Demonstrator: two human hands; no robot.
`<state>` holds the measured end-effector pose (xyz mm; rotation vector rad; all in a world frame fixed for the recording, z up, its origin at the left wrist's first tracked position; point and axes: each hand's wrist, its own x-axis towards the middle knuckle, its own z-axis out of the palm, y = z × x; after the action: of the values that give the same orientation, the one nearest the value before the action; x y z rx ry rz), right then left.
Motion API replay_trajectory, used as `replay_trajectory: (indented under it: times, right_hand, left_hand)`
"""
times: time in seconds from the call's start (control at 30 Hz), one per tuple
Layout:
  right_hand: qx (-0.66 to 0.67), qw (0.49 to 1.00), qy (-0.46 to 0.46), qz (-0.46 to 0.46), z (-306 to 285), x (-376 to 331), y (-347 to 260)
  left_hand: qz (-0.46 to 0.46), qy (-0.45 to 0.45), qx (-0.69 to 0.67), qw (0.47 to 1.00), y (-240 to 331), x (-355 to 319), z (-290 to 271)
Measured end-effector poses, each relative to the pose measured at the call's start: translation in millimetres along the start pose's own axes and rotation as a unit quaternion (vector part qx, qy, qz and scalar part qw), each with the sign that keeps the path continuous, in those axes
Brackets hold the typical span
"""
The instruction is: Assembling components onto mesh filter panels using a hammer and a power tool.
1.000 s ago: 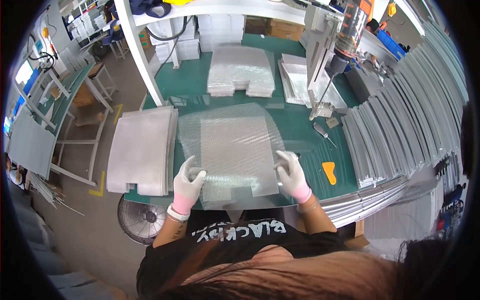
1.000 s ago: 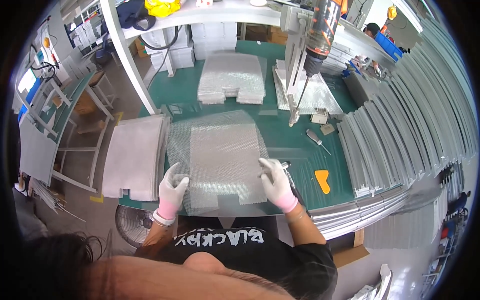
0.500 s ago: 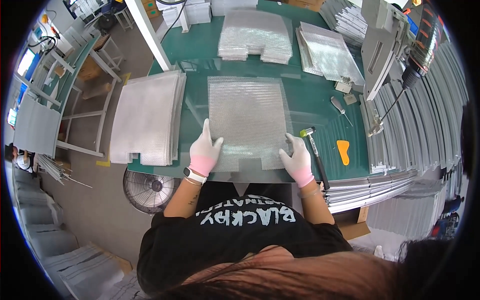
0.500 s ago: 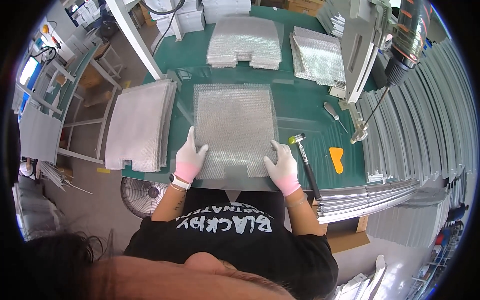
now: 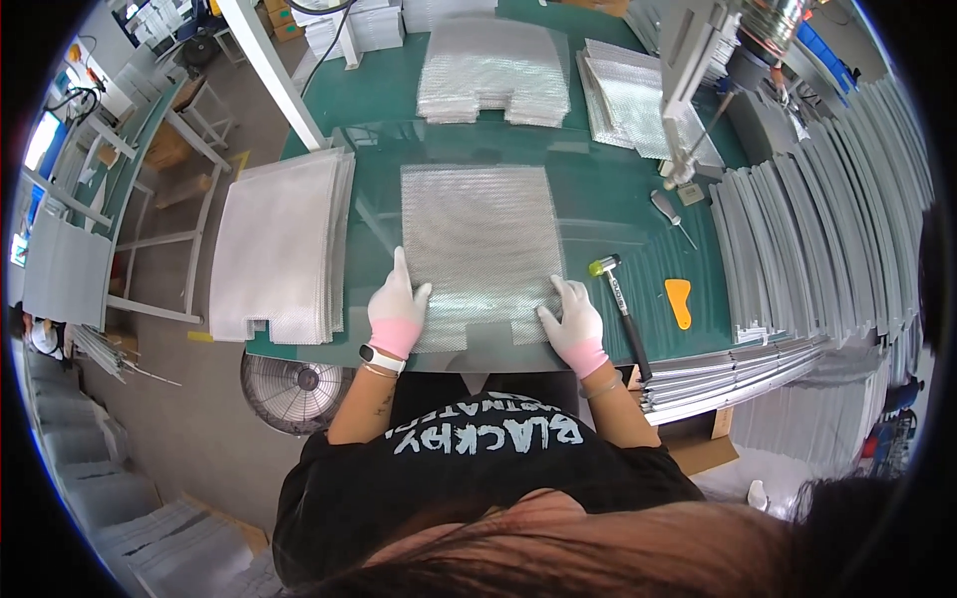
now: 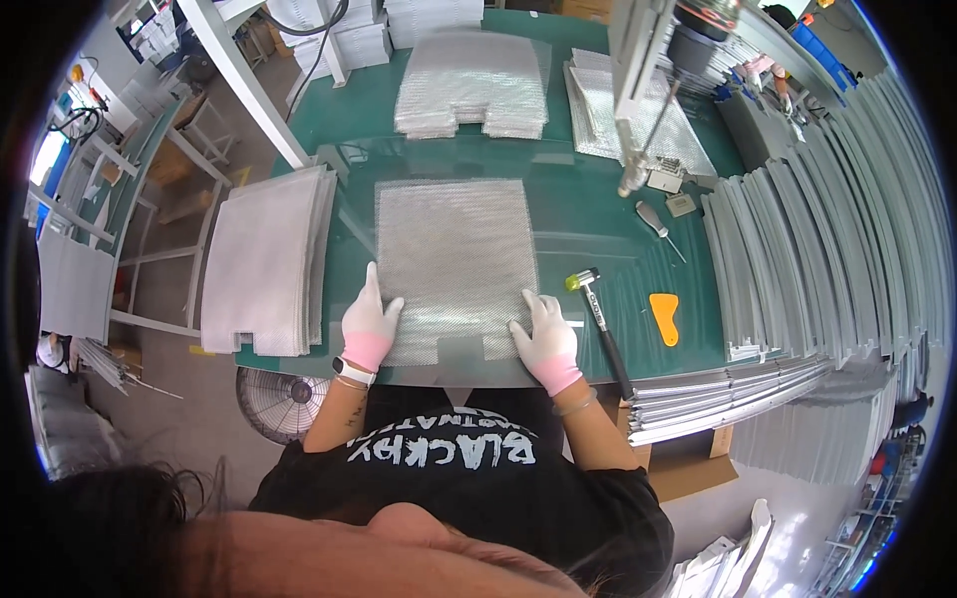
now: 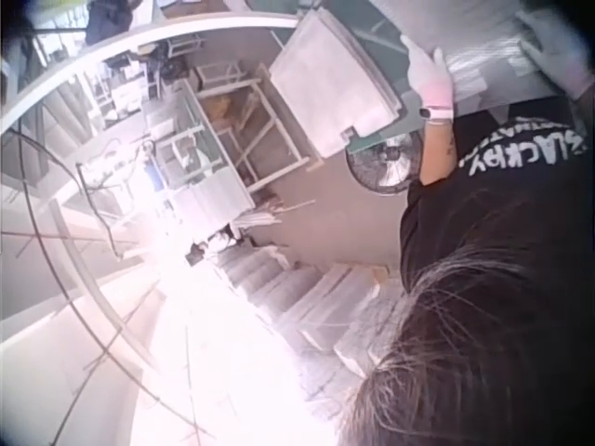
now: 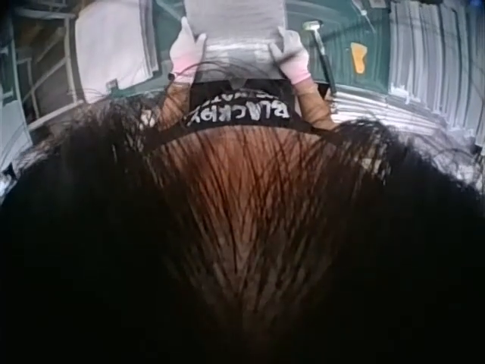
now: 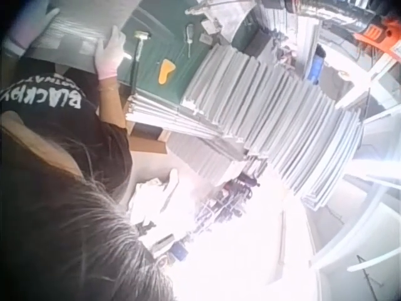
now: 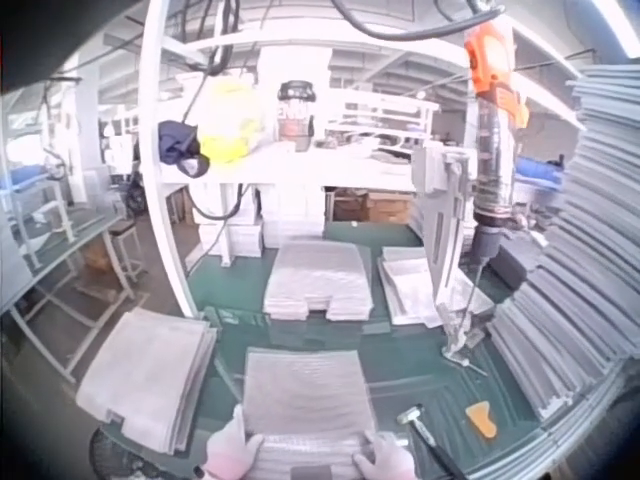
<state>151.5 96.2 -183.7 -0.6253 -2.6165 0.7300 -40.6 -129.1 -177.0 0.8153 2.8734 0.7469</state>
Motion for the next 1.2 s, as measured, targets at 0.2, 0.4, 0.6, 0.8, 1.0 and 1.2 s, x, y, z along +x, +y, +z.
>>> replay_trajectory:
  times: [0.2, 0.4, 0.6, 0.8, 1.0, 1.2]
  right_hand:
    - [-0.004, 0.995, -0.075, 0.065, -14, 7, -10]
    - [0.021, 0.997, -0.076, -0.006, -71, 68, 8]
    - [-0.127, 0.963, 0.19, 0.143, -116, 244, 105]
    - [0.222, 0.958, 0.163, 0.083, -146, 301, 210]
    - [-0.085, 0.975, 0.163, 0.128, -138, 283, 220]
    - [0.131, 0.882, 0.451, 0.047, -165, 272, 168]
  left_hand:
    - [-0.039, -0.036, 0.003, 0.999, 11, 6, -8]
    - [0.036, -0.035, 0.088, 0.995, 5, 20, -21]
    - [0.189, -0.05, 0.164, 0.967, 4, 47, -18]
    - [0.195, 0.097, 0.051, 0.975, 24, 26, -37]
    - [0.198, 0.068, -0.006, 0.978, 18, 7, -21]
    - [0.196, 0.094, -0.06, 0.974, 16, -2, -20]
